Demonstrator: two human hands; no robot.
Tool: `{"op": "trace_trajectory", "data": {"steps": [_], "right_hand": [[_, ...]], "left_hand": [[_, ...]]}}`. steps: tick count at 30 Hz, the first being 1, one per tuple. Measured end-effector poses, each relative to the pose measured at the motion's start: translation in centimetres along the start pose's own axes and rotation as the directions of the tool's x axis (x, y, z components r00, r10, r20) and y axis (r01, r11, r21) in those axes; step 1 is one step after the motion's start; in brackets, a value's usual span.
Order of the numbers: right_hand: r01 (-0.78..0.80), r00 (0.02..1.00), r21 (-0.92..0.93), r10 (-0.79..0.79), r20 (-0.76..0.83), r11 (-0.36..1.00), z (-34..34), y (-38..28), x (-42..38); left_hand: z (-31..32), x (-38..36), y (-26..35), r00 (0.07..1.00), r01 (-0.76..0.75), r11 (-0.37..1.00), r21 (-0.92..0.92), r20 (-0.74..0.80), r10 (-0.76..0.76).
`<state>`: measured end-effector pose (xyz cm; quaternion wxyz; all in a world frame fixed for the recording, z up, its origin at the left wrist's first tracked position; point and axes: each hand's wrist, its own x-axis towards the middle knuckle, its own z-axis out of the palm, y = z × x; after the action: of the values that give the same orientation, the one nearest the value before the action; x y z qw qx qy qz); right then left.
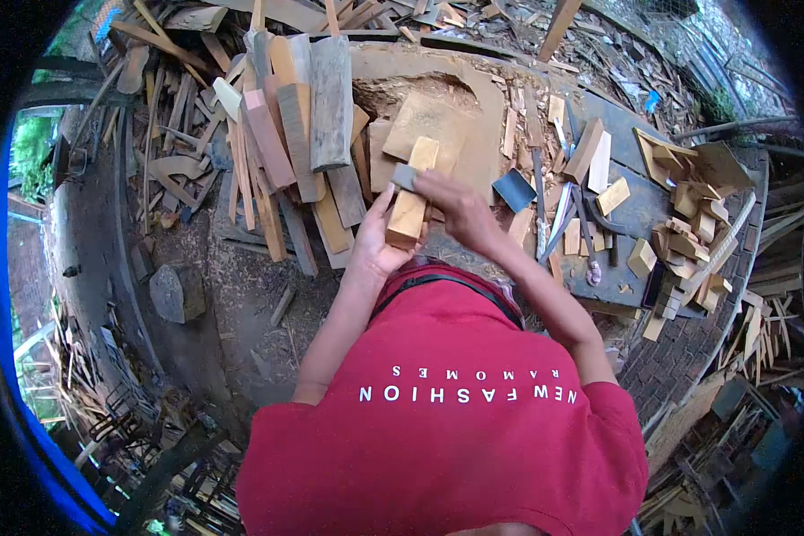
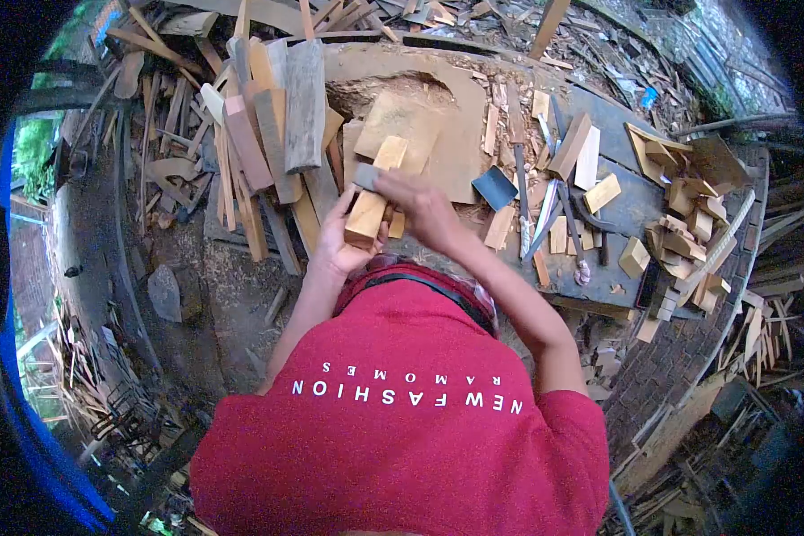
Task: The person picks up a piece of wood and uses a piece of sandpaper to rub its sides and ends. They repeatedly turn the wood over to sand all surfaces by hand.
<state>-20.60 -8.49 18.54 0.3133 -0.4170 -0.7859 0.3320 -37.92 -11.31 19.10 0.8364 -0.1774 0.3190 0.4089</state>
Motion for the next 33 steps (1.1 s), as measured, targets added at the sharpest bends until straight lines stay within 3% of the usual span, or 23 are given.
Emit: {"op": "trace_trajectory", "data": {"steps": [2, 4, 7, 9, 14, 16, 17, 18, 24, 26, 30, 32, 33], "right_hand": [[0.044, 0.998, -0.012, -0.044, 0.034, 0.999, -1.6, -3.5, -1.7], [0.084, 0.995, -0.027, -0.082, 0.060, 0.996, -2.1, -4.5, -2.6], [0.105, 0.994, -0.017, -0.104, 0.040, 0.994, -1.9, -4.2, -3.0], [-0.044, 0.996, 0.128, 0.053, -0.067, 0.991, -1.3, -3.8, -1.9], [0.077, 0.994, -0.060, -0.081, -0.073, 0.995, 0.0, 0.9, 1.2], [-0.010, 0.996, -0.086, 0.003, -0.086, 0.996, 0.1, 1.5, 1.8], [-0.109, 0.989, -0.028, 0.105, -0.105, 0.994, 0.2, 1.7, 2.1], [-0.112, 0.989, -0.028, 0.108, -0.104, 0.993, 0.3, 1.9, 2.0], [-0.361, 0.912, 0.116, 0.377, -0.161, 0.925, 1.9, 3.8, 1.6], [-0.436, 0.881, 0.182, 0.459, -0.110, 0.881, 2.6, 6.0, 1.5], [-0.407, 0.887, 0.175, 0.434, -0.159, 0.896, 2.3, 4.3, 1.7], [-0.274, 0.933, 0.007, 0.268, -0.242, 0.962, 3.4, 5.6, 1.1], [-0.273, 0.934, 0.006, 0.267, -0.239, 0.962, 3.0, 4.8, 1.0]], "left_hand": [[-0.4, 0.0, 0.0, 0.998, -0.054, 0.997, 0.050, 0.020, 0.053], [-0.5, 0.3, 0.0, 0.997, 0.052, 0.999, -0.017, 0.052, -0.051], [0.8, 0.4, -0.7, 0.997, -0.021, 1.000, 0.005, -0.076, 0.021], [0.8, 0.4, -0.7, 0.989, -0.059, 0.998, -0.004, -0.136, 0.058], [-0.7, 0.7, -0.5, 0.998, 0.039, 0.999, 0.024, 0.044, -0.040], [-0.7, 1.0, -0.8, 0.998, 0.033, 0.999, 0.041, 0.056, -0.035], [-0.7, 1.2, -0.9, 1.000, 0.017, 1.000, 0.022, 0.001, -0.017], [-0.7, 1.2, -1.0, 0.998, 0.003, 1.000, 0.002, -0.056, -0.003], [-0.4, 1.6, -1.3, 0.999, -0.026, 0.999, 0.026, -0.028, 0.027], [0.2, 1.2, -1.0, 0.999, -0.029, 0.999, 0.043, -0.025, 0.030], [0.0, 0.7, -0.6, 1.000, -0.007, 0.999, 0.049, 0.024, 0.006], [0.1, 0.3, -0.6, 1.000, -0.007, 0.998, 0.056, 0.026, 0.005], [0.1, 0.1, -0.6, 1.000, -0.005, 0.998, 0.066, 0.028, 0.004]]}}
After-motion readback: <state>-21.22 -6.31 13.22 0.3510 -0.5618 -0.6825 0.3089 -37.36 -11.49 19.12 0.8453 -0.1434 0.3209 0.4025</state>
